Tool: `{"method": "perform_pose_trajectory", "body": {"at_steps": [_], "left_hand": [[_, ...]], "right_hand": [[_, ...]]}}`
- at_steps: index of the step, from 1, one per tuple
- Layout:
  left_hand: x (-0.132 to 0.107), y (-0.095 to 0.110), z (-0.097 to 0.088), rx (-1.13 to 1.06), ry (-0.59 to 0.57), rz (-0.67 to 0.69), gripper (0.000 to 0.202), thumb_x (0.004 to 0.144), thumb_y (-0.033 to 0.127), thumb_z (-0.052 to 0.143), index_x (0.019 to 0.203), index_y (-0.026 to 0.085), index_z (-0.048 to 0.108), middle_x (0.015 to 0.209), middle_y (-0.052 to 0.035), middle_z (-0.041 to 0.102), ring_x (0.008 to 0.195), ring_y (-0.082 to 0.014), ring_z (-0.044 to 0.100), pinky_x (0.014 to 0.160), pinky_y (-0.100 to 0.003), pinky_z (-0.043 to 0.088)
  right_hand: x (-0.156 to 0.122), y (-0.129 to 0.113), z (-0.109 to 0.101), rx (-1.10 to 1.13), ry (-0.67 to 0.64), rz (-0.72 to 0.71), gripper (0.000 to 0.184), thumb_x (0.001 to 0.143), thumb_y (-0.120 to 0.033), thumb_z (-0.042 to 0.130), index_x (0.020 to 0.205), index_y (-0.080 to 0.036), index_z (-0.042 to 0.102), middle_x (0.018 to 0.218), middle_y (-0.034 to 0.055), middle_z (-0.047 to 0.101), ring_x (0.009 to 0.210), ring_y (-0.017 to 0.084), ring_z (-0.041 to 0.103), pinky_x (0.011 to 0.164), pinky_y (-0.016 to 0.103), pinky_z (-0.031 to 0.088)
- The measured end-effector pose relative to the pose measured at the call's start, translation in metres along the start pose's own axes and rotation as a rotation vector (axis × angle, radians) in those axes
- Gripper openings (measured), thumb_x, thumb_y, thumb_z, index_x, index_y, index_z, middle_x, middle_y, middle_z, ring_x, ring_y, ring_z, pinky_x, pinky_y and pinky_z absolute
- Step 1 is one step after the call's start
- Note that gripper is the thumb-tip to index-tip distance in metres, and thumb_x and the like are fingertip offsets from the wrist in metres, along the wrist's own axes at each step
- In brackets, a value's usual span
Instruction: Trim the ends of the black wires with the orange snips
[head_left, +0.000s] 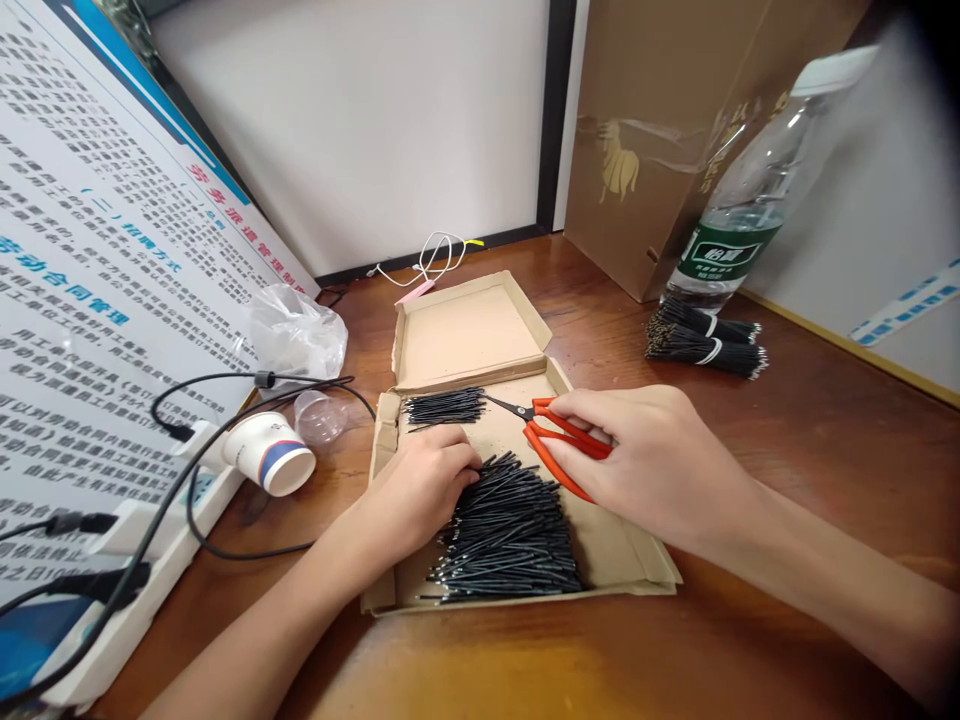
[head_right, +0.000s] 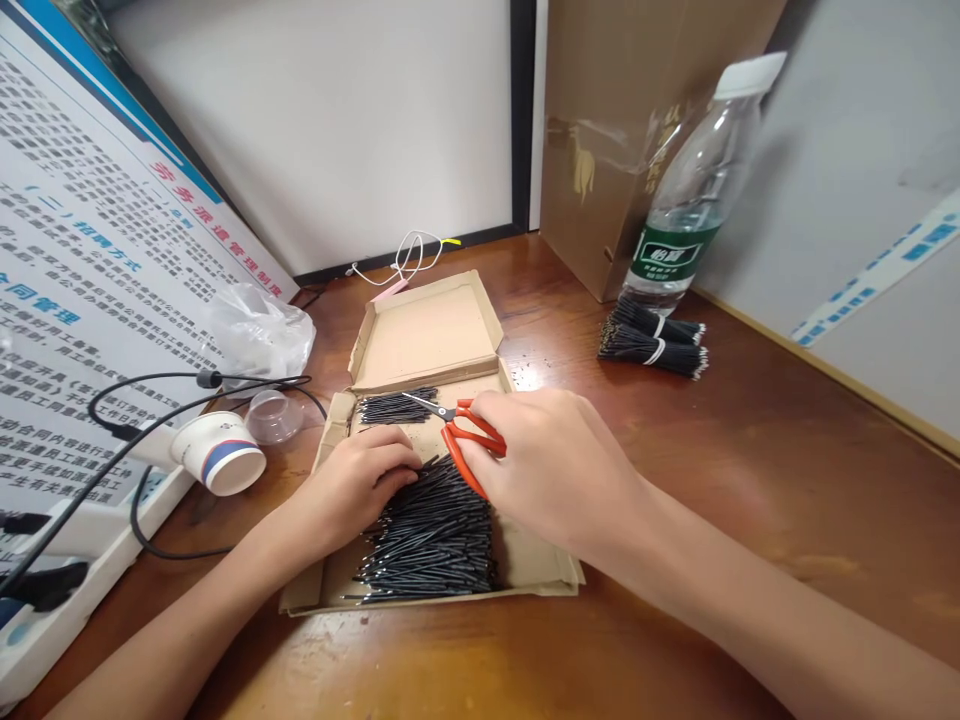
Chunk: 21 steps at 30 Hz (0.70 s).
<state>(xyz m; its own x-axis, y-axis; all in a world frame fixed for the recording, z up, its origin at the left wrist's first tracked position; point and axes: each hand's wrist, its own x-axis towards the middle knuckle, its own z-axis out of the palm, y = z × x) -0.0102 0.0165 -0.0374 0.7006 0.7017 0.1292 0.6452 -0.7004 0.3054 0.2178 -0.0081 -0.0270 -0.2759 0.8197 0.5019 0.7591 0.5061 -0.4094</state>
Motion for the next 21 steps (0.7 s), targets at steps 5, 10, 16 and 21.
{"method": "perform_pose_trajectory", "body": {"at_steps": [5, 10, 16, 21], "left_hand": [[-0.002, 0.005, -0.002, 0.013, 0.082, -0.033, 0.017, 0.089, 0.009, 0.053, 0.079, 0.012, 0.066, 0.081, -0.0070, 0.062, 0.079, -0.0202, 0.057, 0.072, -0.034, 0.046], [-0.003, 0.012, -0.014, -0.296, 0.237, -0.208, 0.011, 0.087, 0.012, 0.057, 0.079, 0.014, 0.065, 0.074, -0.0034, 0.064, 0.065, -0.0134, 0.055, 0.060, -0.026, 0.045], [-0.004, 0.019, -0.018, -0.782, 0.272, -0.461, 0.010, 0.085, 0.022, 0.058, 0.082, 0.013, 0.060, 0.065, -0.0015, 0.063, 0.041, -0.0066, 0.048, 0.034, -0.016, 0.039], [-0.003, 0.022, -0.018, -0.959, 0.252, -0.451, 0.011, 0.084, 0.023, 0.060, 0.082, 0.013, 0.058, 0.072, -0.0037, 0.065, 0.045, -0.0080, 0.054, 0.034, -0.017, 0.046]], "right_hand": [[0.001, -0.001, -0.001, 0.048, -0.022, 0.003, 0.020, 0.083, -0.025, 0.054, 0.073, -0.015, 0.067, 0.056, 0.0014, 0.062, 0.047, 0.010, 0.048, 0.049, 0.026, 0.030], [0.000, -0.006, -0.006, 0.129, -0.097, 0.002, 0.013, 0.080, -0.024, 0.057, 0.077, -0.016, 0.067, 0.056, 0.0002, 0.060, 0.047, 0.010, 0.044, 0.048, 0.025, 0.028], [0.000, -0.008, -0.008, 0.145, -0.146, -0.023, 0.013, 0.078, -0.024, 0.057, 0.072, -0.017, 0.066, 0.053, -0.0011, 0.056, 0.046, 0.010, 0.041, 0.048, 0.026, 0.028], [0.000, -0.007, -0.003, 0.157, -0.196, -0.009, 0.016, 0.078, -0.022, 0.056, 0.069, -0.017, 0.068, 0.049, -0.0030, 0.049, 0.046, 0.009, 0.035, 0.048, 0.026, 0.026]]}}
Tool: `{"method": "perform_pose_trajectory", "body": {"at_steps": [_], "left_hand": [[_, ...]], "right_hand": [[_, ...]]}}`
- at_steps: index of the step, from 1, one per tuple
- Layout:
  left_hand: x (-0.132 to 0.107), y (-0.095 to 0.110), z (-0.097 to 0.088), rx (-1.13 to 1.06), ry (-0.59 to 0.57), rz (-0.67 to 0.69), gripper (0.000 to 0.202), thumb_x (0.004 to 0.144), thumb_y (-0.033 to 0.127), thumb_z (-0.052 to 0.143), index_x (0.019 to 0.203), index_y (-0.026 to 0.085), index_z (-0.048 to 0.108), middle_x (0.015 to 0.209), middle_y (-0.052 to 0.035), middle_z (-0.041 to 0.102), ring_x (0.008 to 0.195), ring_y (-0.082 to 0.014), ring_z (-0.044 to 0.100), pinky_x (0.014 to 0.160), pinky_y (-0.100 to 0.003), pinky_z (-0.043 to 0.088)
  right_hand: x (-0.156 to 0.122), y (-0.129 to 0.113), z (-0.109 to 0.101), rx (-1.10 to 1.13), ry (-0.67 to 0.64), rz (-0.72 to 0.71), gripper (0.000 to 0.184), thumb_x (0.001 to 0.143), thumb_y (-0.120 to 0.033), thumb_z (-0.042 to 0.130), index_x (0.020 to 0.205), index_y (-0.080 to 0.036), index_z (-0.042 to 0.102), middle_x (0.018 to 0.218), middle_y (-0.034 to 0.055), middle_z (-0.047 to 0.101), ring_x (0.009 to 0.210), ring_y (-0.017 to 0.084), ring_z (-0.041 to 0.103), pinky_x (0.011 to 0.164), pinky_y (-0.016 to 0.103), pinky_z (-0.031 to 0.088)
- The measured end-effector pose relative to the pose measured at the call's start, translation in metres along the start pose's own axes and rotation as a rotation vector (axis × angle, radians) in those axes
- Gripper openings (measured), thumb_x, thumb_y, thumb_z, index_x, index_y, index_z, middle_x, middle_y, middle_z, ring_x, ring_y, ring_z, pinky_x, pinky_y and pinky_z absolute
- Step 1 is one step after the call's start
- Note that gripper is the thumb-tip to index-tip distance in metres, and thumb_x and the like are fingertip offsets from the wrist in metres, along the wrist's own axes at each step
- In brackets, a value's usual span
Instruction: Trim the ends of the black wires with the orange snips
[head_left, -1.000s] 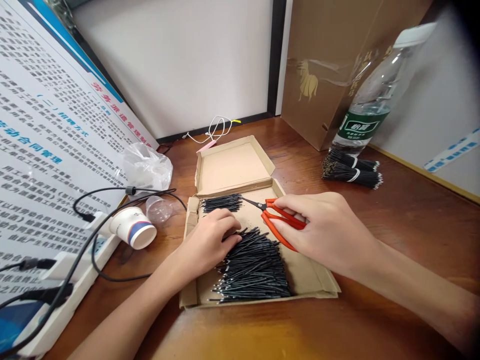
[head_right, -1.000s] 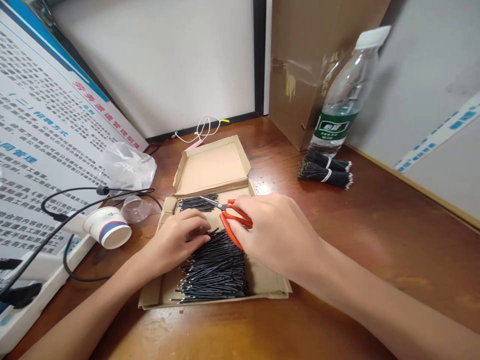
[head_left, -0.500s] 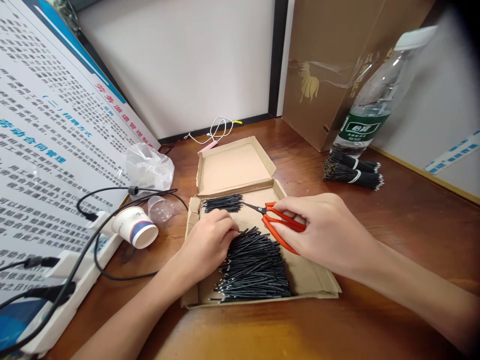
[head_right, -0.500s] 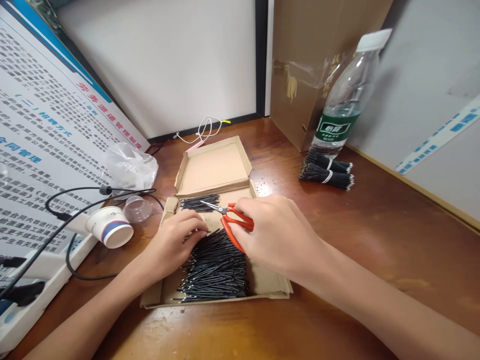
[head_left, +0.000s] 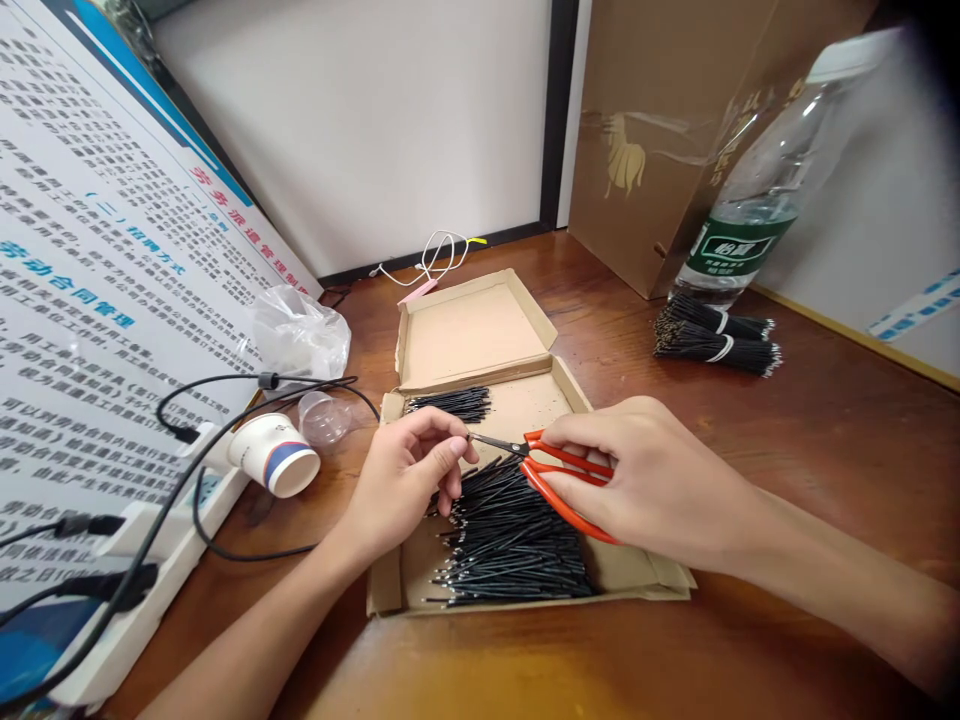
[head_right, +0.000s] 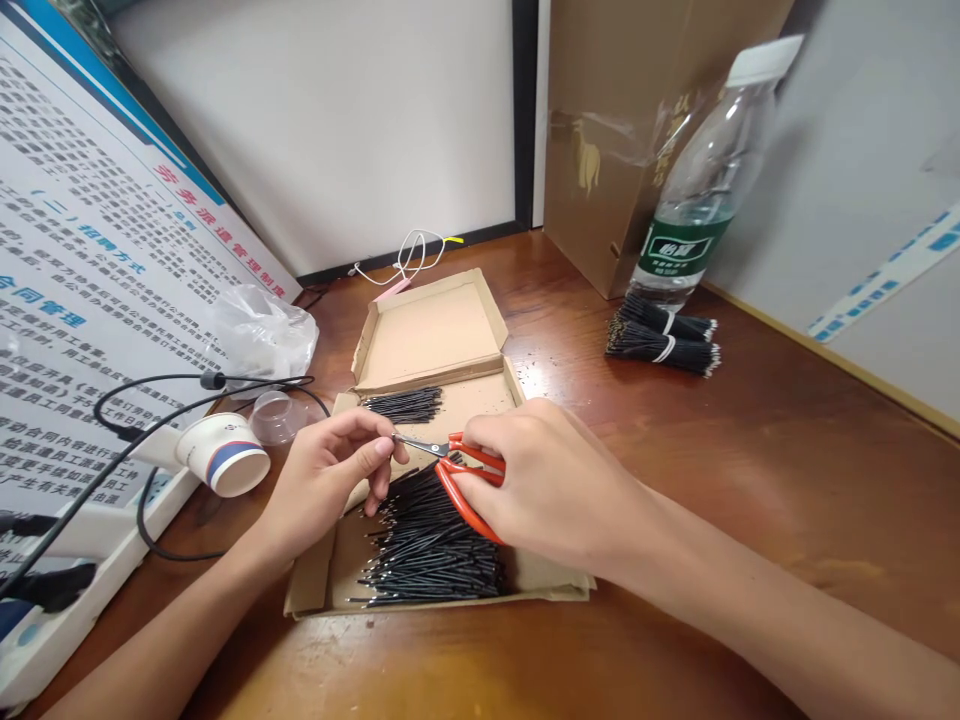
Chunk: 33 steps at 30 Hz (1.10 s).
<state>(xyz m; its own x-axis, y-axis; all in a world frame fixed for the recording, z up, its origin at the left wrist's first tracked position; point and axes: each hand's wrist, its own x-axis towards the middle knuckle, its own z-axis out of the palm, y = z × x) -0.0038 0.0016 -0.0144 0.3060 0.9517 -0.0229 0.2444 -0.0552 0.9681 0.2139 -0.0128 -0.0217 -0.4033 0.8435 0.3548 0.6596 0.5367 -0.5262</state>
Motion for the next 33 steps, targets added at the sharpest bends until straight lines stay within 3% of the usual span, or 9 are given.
{"method": "perform_pose_trajectory", "body": {"at_steps": [9, 19, 24, 33], "left_hand": [[-0.0007, -0.0018, 0.0012, -0.060, -0.009, -0.007, 0.012, 0.084, 0.024, 0.062, 0.084, 0.013, 0.057, 0.074, -0.0036, 0.065, 0.048, -0.0082, 0.056, 0.035, -0.017, 0.048], [-0.0008, -0.0014, 0.0024, -0.061, -0.011, -0.020, 0.013, 0.083, 0.026, 0.062, 0.084, 0.014, 0.057, 0.074, -0.0039, 0.064, 0.049, -0.0088, 0.055, 0.036, -0.018, 0.048], [-0.0001, -0.0020, 0.0010, -0.061, 0.003, -0.013, 0.011, 0.082, 0.024, 0.062, 0.086, 0.014, 0.059, 0.074, -0.0030, 0.063, 0.048, -0.0084, 0.055, 0.036, -0.018, 0.047], [-0.0002, -0.0030, 0.0013, -0.025, 0.007, -0.031, 0.012, 0.081, 0.024, 0.064, 0.083, 0.014, 0.059, 0.071, -0.0036, 0.064, 0.047, -0.0082, 0.054, 0.036, -0.018, 0.047]], "right_hand": [[-0.0015, 0.0012, 0.0032, 0.021, 0.008, 0.018, 0.015, 0.078, -0.022, 0.057, 0.072, -0.016, 0.070, 0.051, -0.0022, 0.055, 0.045, 0.009, 0.040, 0.048, 0.025, 0.026], [-0.0013, 0.0023, 0.0040, -0.021, -0.008, -0.004, 0.018, 0.078, -0.020, 0.056, 0.062, -0.017, 0.064, 0.046, -0.0045, 0.045, 0.044, 0.009, 0.030, 0.047, 0.025, 0.024], [-0.0026, 0.0033, 0.0060, -0.021, 0.030, 0.011, 0.016, 0.080, -0.023, 0.055, 0.071, -0.017, 0.068, 0.050, -0.0023, 0.052, 0.045, 0.009, 0.038, 0.048, 0.025, 0.025], [-0.0037, -0.0001, 0.0041, 0.010, 0.025, 0.008, 0.014, 0.078, -0.023, 0.057, 0.071, -0.017, 0.066, 0.049, -0.0026, 0.052, 0.045, 0.009, 0.039, 0.047, 0.025, 0.026]]}}
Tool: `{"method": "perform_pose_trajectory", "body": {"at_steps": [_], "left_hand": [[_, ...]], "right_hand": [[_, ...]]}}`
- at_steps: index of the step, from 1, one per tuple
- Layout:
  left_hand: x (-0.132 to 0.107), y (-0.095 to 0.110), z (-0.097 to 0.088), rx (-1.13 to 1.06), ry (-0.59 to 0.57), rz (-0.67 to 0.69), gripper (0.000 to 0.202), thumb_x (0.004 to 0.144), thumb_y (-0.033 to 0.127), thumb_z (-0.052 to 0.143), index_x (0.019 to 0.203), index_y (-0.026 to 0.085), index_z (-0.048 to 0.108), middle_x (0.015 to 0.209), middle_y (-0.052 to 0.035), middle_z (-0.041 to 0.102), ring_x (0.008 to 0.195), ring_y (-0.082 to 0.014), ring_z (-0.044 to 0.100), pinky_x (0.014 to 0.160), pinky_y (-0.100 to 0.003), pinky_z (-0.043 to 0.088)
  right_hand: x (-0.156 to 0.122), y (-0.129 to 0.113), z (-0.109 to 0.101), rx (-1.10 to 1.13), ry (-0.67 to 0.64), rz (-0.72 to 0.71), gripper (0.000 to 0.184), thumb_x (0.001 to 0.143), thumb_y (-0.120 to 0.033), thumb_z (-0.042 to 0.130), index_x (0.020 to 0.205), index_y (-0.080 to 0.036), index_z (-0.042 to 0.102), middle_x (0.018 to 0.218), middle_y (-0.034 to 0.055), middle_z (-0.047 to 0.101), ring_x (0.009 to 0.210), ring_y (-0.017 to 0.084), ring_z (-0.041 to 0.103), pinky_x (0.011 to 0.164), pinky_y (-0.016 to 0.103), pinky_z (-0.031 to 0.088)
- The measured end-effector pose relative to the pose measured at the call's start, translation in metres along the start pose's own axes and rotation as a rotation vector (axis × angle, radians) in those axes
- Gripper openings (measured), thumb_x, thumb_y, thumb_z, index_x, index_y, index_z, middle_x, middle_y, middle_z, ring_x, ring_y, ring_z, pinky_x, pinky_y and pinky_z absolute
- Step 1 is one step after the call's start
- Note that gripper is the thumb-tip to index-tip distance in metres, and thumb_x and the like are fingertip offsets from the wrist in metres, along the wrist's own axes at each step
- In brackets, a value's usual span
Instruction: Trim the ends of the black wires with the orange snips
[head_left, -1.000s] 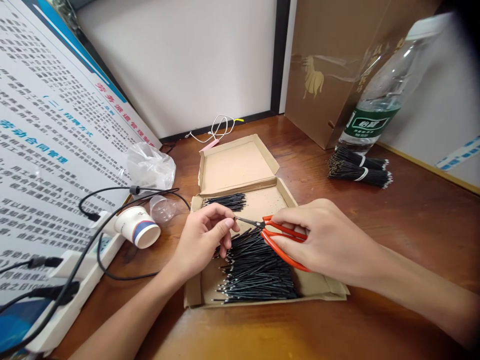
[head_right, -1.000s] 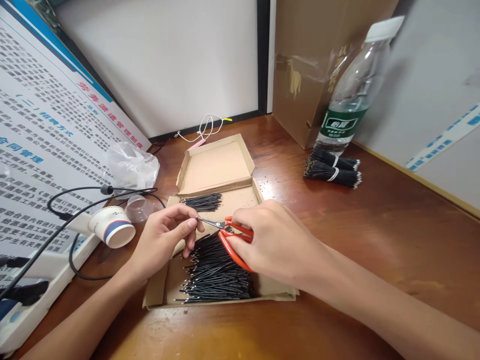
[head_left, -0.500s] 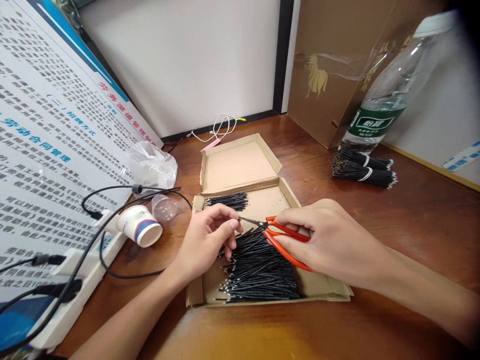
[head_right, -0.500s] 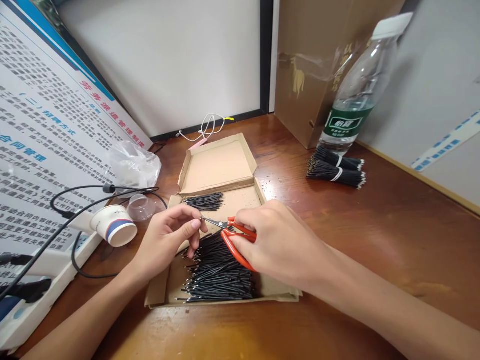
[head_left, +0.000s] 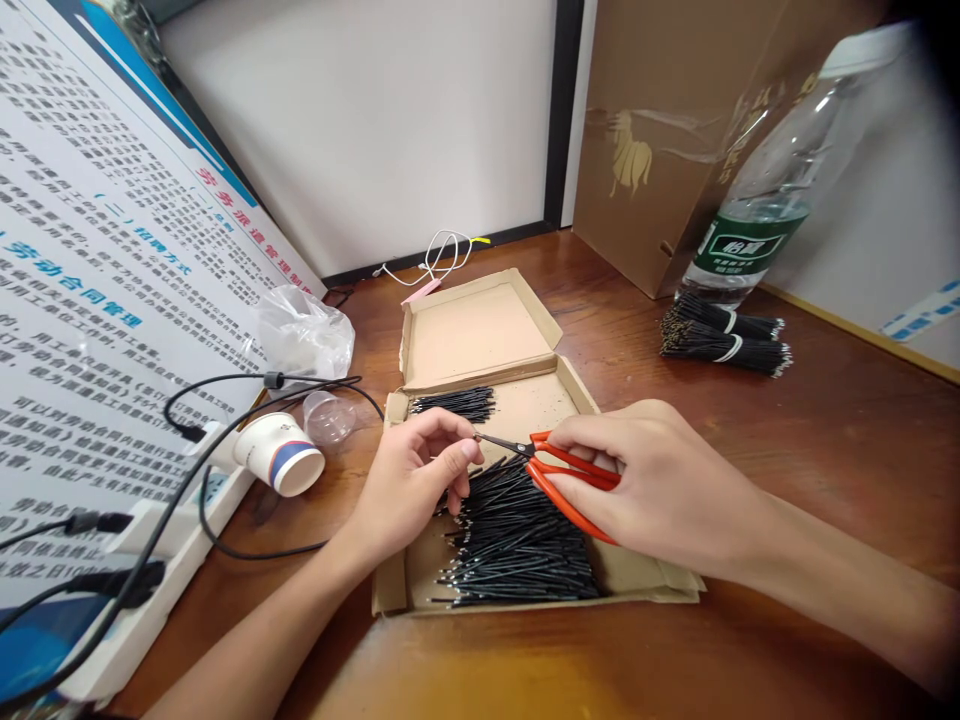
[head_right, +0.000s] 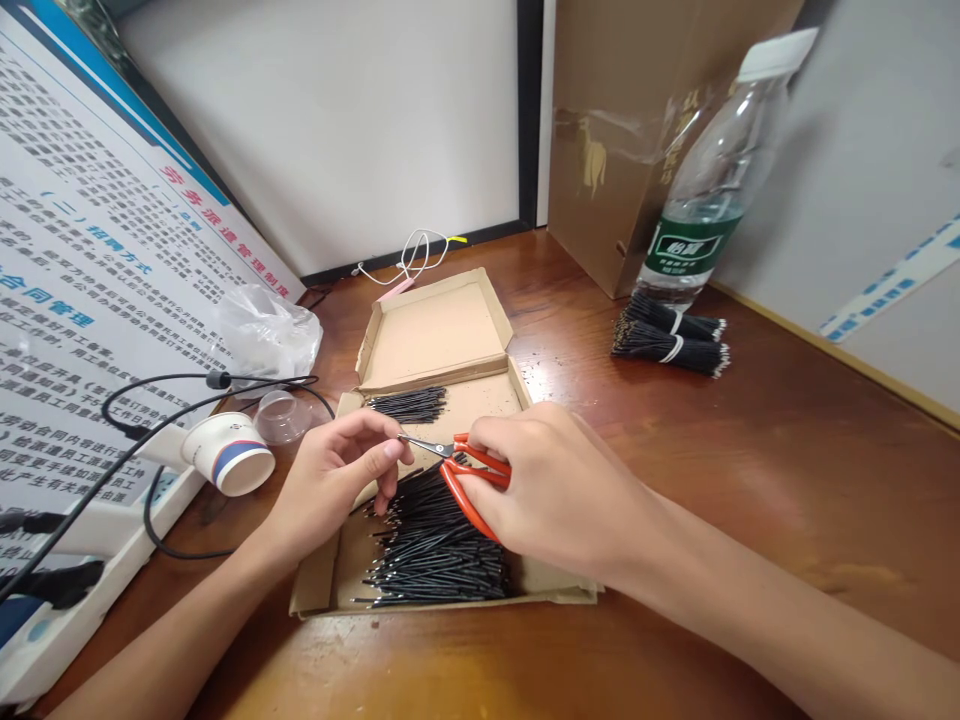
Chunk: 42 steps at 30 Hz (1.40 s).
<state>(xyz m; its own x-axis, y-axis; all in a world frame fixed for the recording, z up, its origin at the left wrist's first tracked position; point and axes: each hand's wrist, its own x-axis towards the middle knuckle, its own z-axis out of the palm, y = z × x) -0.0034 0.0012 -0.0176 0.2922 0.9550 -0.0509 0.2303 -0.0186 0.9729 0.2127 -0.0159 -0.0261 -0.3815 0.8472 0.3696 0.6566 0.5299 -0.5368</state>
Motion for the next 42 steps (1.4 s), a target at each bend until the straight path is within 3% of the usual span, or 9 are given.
{"method": "perform_pose_trajectory", "body": {"at_steps": [16, 21, 27, 42], "left_hand": [[-0.0009, 0.0011, 0.0000, 0.015, -0.018, 0.004, 0.011, 0.081, 0.023, 0.064, 0.082, 0.012, 0.061, 0.061, -0.0015, 0.061, 0.047, -0.0095, 0.054, 0.041, -0.020, 0.048], [-0.0012, 0.0005, -0.0007, -0.021, -0.027, 0.017, 0.010, 0.082, 0.022, 0.063, 0.082, 0.012, 0.061, 0.068, -0.0026, 0.063, 0.049, -0.0092, 0.055, 0.042, -0.020, 0.048], [-0.0014, 0.0001, -0.0013, -0.010, -0.035, 0.027, 0.010, 0.084, 0.022, 0.061, 0.083, 0.011, 0.062, 0.073, -0.0035, 0.063, 0.052, -0.0090, 0.056, 0.043, -0.020, 0.048], [-0.0013, 0.0031, -0.0003, -0.008, -0.045, 0.001, 0.013, 0.083, 0.023, 0.062, 0.082, 0.010, 0.062, 0.068, -0.0026, 0.063, 0.050, -0.0093, 0.055, 0.044, -0.021, 0.048]], "right_hand": [[0.0010, 0.0022, 0.0000, -0.022, -0.034, -0.018, 0.018, 0.080, -0.024, 0.056, 0.071, -0.017, 0.069, 0.049, -0.0035, 0.048, 0.046, 0.010, 0.034, 0.049, 0.026, 0.025], [0.0020, 0.0046, 0.0018, -0.061, -0.020, -0.055, 0.018, 0.081, -0.022, 0.056, 0.068, -0.017, 0.067, 0.050, -0.0028, 0.051, 0.047, 0.010, 0.034, 0.050, 0.026, 0.025], [0.0013, 0.0043, 0.0022, -0.009, 0.038, -0.036, 0.016, 0.081, -0.022, 0.056, 0.080, -0.016, 0.070, 0.054, -0.0016, 0.058, 0.047, 0.010, 0.042, 0.049, 0.025, 0.027], [0.0012, 0.0042, 0.0030, -0.056, -0.006, -0.051, 0.018, 0.080, -0.023, 0.055, 0.067, -0.018, 0.066, 0.050, -0.0035, 0.050, 0.047, 0.009, 0.032, 0.051, 0.026, 0.024]]}}
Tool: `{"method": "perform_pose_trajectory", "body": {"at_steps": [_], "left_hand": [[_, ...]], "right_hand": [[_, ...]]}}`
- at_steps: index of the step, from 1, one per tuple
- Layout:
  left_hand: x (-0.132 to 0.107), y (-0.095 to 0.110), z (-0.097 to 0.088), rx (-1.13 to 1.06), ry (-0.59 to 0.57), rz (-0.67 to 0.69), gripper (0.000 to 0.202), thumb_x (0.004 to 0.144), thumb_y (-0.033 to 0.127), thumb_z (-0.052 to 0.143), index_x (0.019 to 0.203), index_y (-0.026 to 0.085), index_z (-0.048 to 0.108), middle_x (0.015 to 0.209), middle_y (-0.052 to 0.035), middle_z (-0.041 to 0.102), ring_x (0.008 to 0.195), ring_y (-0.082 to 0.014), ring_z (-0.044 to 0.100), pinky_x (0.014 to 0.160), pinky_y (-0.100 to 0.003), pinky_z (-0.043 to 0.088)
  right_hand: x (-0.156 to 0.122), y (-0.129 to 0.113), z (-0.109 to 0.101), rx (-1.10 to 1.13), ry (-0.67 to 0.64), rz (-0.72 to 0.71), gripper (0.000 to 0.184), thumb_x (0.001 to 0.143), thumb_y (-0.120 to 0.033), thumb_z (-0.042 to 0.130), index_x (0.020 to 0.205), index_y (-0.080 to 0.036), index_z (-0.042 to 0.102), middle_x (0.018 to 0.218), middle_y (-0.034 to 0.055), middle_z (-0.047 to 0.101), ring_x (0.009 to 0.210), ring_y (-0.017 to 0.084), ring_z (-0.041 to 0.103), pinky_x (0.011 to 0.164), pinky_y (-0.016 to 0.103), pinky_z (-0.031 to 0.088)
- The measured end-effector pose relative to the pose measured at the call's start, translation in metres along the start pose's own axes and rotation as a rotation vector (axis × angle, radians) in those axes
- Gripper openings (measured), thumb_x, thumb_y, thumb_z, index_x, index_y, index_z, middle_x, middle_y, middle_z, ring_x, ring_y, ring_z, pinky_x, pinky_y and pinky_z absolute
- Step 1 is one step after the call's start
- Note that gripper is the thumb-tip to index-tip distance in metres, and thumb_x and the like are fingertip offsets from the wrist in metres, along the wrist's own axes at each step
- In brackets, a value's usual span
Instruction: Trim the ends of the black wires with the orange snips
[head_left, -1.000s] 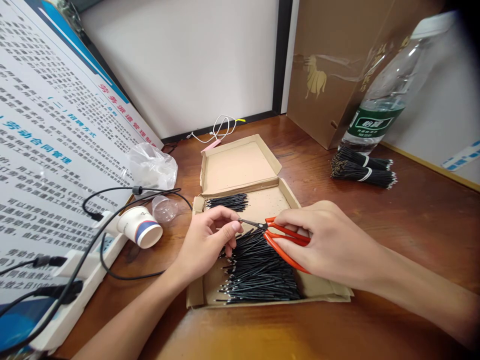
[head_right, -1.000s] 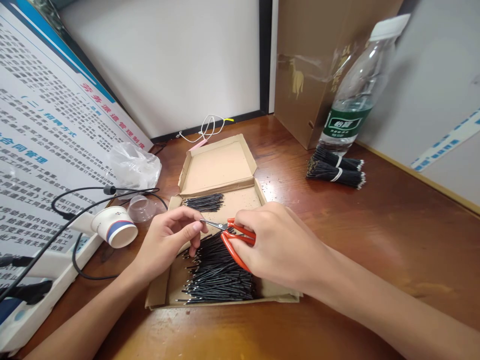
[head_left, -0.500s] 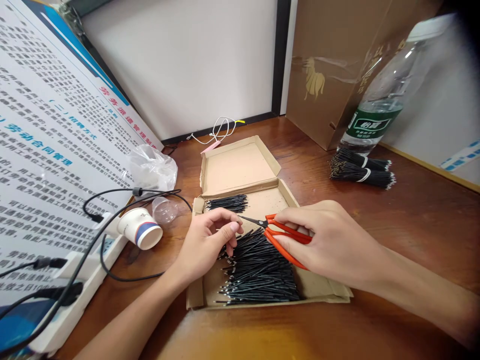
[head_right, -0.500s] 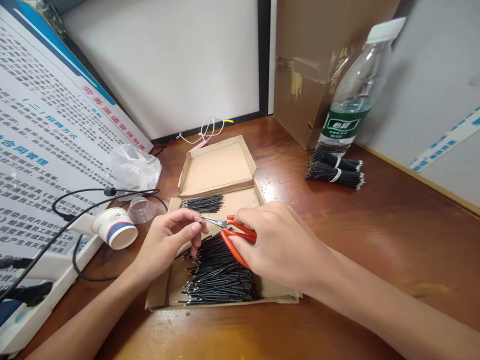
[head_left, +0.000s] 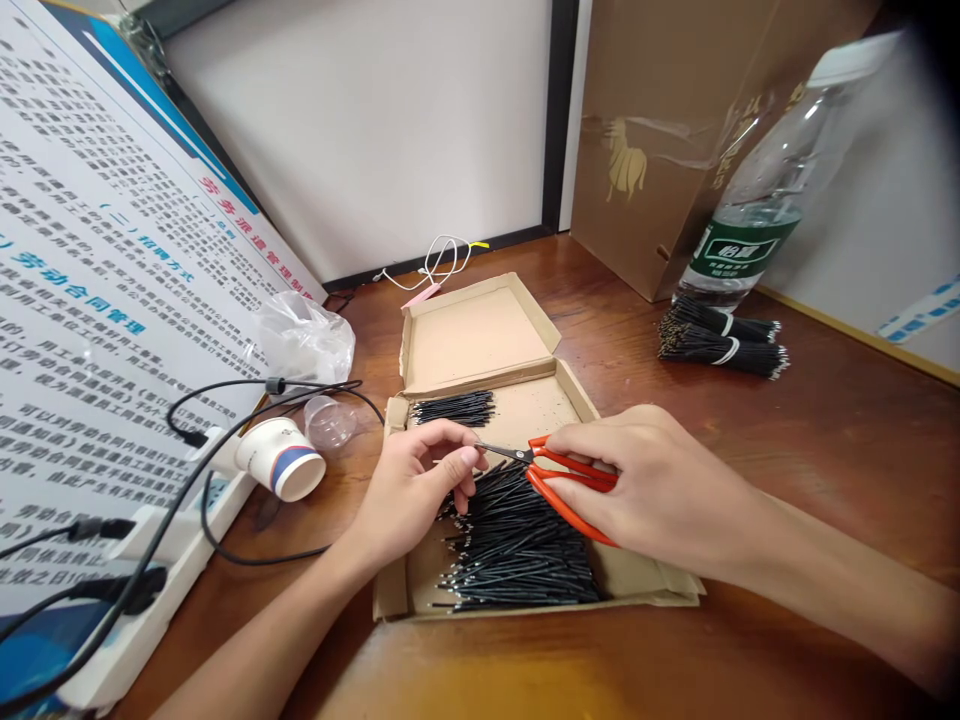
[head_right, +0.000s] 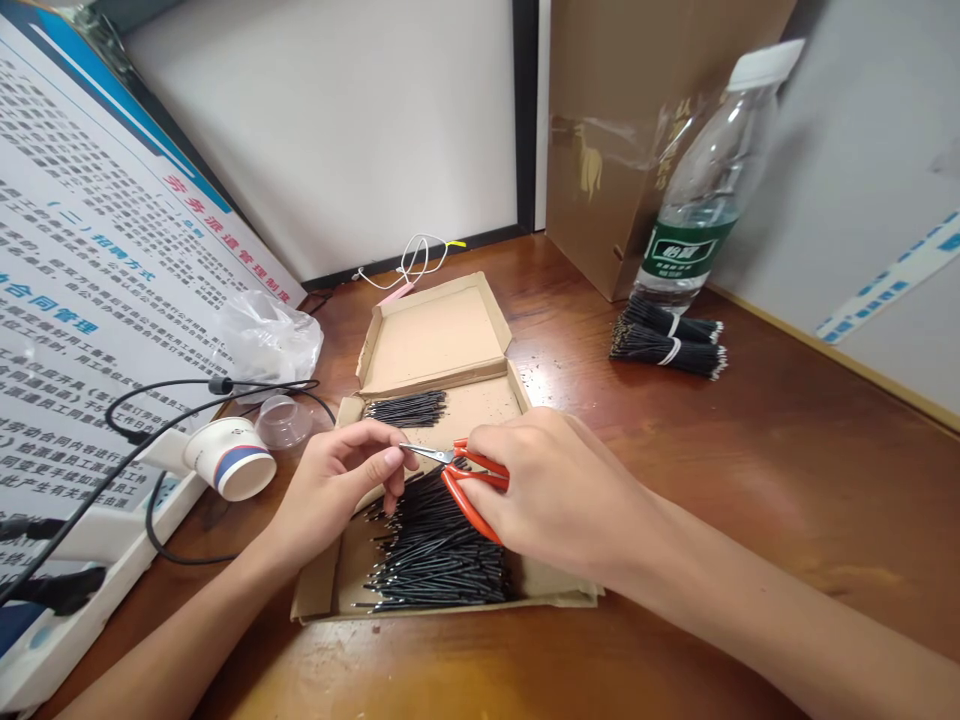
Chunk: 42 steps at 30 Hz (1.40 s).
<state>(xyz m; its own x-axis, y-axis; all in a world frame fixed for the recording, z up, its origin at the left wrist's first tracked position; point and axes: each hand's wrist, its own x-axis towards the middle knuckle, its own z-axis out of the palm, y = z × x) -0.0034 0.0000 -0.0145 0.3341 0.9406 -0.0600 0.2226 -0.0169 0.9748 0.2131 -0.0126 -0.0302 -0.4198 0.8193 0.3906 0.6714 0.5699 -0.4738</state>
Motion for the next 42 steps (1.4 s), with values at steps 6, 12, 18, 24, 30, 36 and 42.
{"method": "perform_pose_trajectory", "body": {"at_steps": [6, 12, 18, 24, 30, 36, 42], "left_hand": [[0.0007, -0.0019, -0.0008, -0.006, -0.002, -0.001, 0.014, 0.083, 0.024, 0.063, 0.083, 0.010, 0.062, 0.070, -0.0037, 0.064, 0.052, -0.0097, 0.056, 0.046, -0.021, 0.048], [0.0004, -0.0008, -0.0010, 0.008, 0.000, 0.006, 0.015, 0.083, 0.025, 0.062, 0.081, 0.010, 0.062, 0.065, -0.0024, 0.062, 0.049, -0.0095, 0.055, 0.046, -0.022, 0.047], [0.0007, -0.0018, -0.0020, 0.016, -0.003, 0.013, 0.016, 0.084, 0.026, 0.062, 0.082, 0.010, 0.062, 0.065, -0.0024, 0.063, 0.049, -0.0095, 0.055, 0.046, -0.022, 0.047], [0.0001, -0.0014, -0.0015, 0.024, -0.006, 0.003, 0.016, 0.084, 0.026, 0.062, 0.081, 0.010, 0.062, 0.065, -0.0022, 0.062, 0.049, -0.0097, 0.055, 0.046, -0.022, 0.047], [-0.0001, 0.0006, -0.0016, 0.020, -0.012, 0.002, 0.017, 0.083, 0.027, 0.063, 0.081, 0.010, 0.063, 0.061, -0.0007, 0.060, 0.048, -0.0098, 0.055, 0.046, -0.021, 0.046], [-0.0005, 0.0004, -0.0016, 0.022, -0.016, -0.010, 0.019, 0.083, 0.029, 0.063, 0.080, 0.010, 0.063, 0.062, -0.0013, 0.061, 0.048, -0.0101, 0.055, 0.046, -0.022, 0.045], [0.0001, 0.0002, -0.0014, 0.011, -0.035, -0.017, 0.019, 0.084, 0.029, 0.063, 0.079, 0.010, 0.063, 0.062, -0.0017, 0.061, 0.048, -0.0102, 0.055, 0.046, -0.023, 0.045]], "right_hand": [[-0.0005, 0.0028, 0.0010, -0.048, -0.015, -0.013, 0.023, 0.084, -0.024, 0.054, 0.062, -0.018, 0.060, 0.051, -0.0027, 0.052, 0.048, 0.010, 0.031, 0.051, 0.026, 0.024], [-0.0006, -0.0004, -0.0004, -0.024, 0.009, -0.036, 0.021, 0.085, -0.021, 0.052, 0.067, -0.018, 0.063, 0.053, -0.0024, 0.056, 0.047, 0.010, 0.037, 0.051, 0.026, 0.026], [0.0001, -0.0014, -0.0013, -0.020, 0.013, -0.032, 0.022, 0.086, -0.021, 0.052, 0.070, -0.018, 0.066, 0.056, -0.0012, 0.061, 0.048, 0.011, 0.043, 0.052, 0.027, 0.028], [-0.0011, -0.0033, -0.0038, -0.012, -0.003, 0.022, 0.017, 0.082, -0.023, 0.054, 0.071, -0.018, 0.067, 0.052, -0.0019, 0.057, 0.047, 0.010, 0.043, 0.051, 0.027, 0.027], [-0.0002, -0.0034, -0.0033, -0.020, -0.041, 0.034, 0.018, 0.081, -0.025, 0.054, 0.071, -0.018, 0.067, 0.054, -0.0006, 0.058, 0.049, 0.011, 0.045, 0.051, 0.027, 0.027], [0.0000, -0.0030, -0.0035, -0.053, -0.050, 0.032, 0.020, 0.082, -0.025, 0.053, 0.074, -0.017, 0.069, 0.054, 0.0001, 0.058, 0.050, 0.012, 0.045, 0.053, 0.027, 0.028], [-0.0004, -0.0008, -0.0029, -0.059, -0.072, 0.015, 0.019, 0.083, -0.025, 0.054, 0.079, -0.018, 0.071, 0.055, 0.0000, 0.060, 0.050, 0.012, 0.043, 0.053, 0.028, 0.029]]}}
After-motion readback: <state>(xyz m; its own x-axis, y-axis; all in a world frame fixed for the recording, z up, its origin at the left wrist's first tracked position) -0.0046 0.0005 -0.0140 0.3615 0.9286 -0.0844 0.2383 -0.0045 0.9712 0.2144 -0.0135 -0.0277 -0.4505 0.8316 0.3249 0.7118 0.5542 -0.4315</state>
